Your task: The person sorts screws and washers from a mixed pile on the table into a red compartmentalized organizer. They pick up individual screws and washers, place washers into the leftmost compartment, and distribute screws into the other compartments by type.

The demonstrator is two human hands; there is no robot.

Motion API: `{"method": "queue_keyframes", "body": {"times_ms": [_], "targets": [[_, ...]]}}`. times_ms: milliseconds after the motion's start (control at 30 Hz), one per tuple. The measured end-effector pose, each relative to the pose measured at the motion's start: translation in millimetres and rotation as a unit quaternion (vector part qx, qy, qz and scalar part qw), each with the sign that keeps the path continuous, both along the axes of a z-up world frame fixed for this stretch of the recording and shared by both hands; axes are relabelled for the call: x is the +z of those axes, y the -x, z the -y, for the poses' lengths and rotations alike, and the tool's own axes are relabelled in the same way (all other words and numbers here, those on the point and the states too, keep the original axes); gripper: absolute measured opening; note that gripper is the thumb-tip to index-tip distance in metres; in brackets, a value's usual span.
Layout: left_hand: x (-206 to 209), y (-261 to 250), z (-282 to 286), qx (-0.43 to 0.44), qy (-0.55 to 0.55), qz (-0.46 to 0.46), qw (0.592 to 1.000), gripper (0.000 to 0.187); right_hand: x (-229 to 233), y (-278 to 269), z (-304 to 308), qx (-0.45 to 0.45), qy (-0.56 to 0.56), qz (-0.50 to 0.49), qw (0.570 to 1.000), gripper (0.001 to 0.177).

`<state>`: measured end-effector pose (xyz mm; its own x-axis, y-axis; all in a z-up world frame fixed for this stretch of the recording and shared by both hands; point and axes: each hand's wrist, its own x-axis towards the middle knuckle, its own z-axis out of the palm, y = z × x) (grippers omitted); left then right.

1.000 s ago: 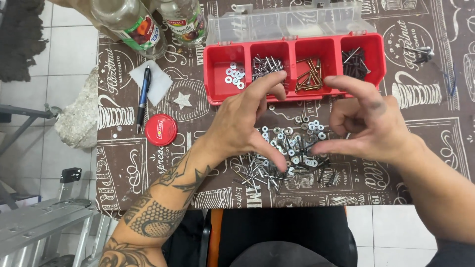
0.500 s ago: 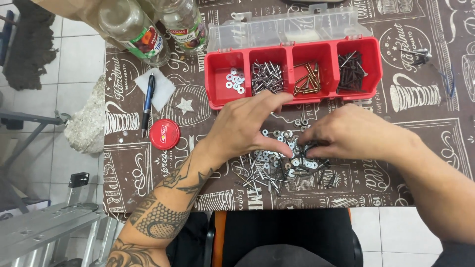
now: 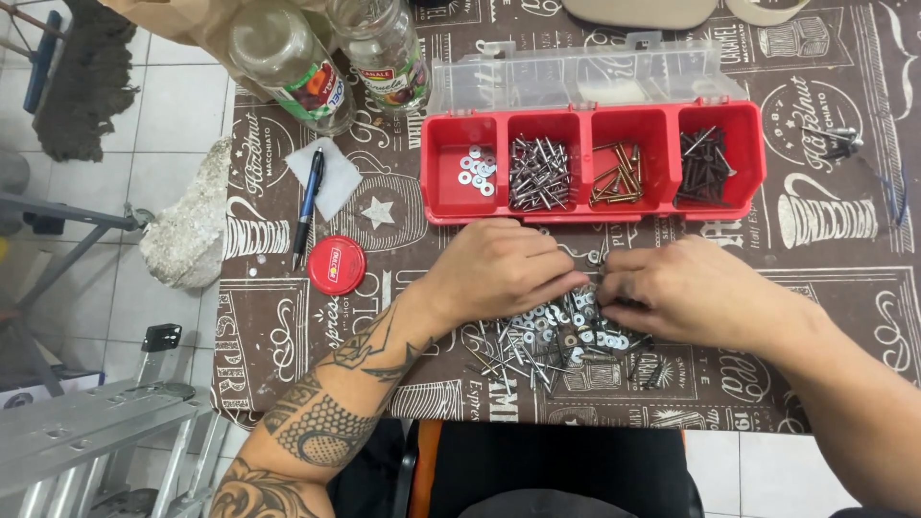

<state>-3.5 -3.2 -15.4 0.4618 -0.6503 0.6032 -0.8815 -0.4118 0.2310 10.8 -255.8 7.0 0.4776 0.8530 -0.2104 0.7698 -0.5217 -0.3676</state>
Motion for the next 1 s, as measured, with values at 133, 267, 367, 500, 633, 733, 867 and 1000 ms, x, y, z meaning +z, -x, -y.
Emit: {"method": "queue_keyframes", "body": {"times_ms": [133, 267, 367, 500, 633, 733, 867, 1000], "targets": [[-5.2, -0.3, 1.8, -0.018, 0.033, -0.053, 0.998, 0.025, 3.4, -1.0, -1.4, -0.014, -0.142, -0.004, 0.990, 0.018], [-2.6, 0.7, 3.3, -0.027, 0.032, -0.076, 0.996, 0.027, 2.0, 2.2, -0.7, -0.110, -0.233, -0.014, 0.966, 0.017], [-2.4, 2.5, 5.6, -0.034, 0.026, -0.120, 0.992, 0.028, 6.2, 8.8, -3.9, -0.223, -0.292, -0.002, 0.930, 0.010], [3.5, 5.0, 7.3, -0.040, 0.043, -0.162, 0.985, 0.020, -0.6, 14.3, -5.8, -0.182, -0.396, 0.005, 0.900, 0.013], [11.0, 5.9, 6.0, -0.030, 0.082, -0.207, 0.974, 0.015, 7.9, 16.7, -10.5, -0.163, -0.444, -0.017, 0.881, 0.014], [6.2, 6.5, 6.5, -0.020, 0.088, -0.206, 0.974, 0.015, 7.4, 16.4, -8.8, -0.160, -0.449, -0.001, 0.879, 0.014], [8.3, 6.6, 6.8, -0.028, 0.110, -0.226, 0.967, 0.014, 4.5, 15.9, -7.8, -0.144, -0.464, -0.013, 0.874, 0.015], [1.7, 4.8, 6.1, -0.016, 0.119, -0.180, 0.976, 0.008, 3.4, 15.2, -4.8, -0.158, -0.419, -0.015, 0.894, 0.019]]}}
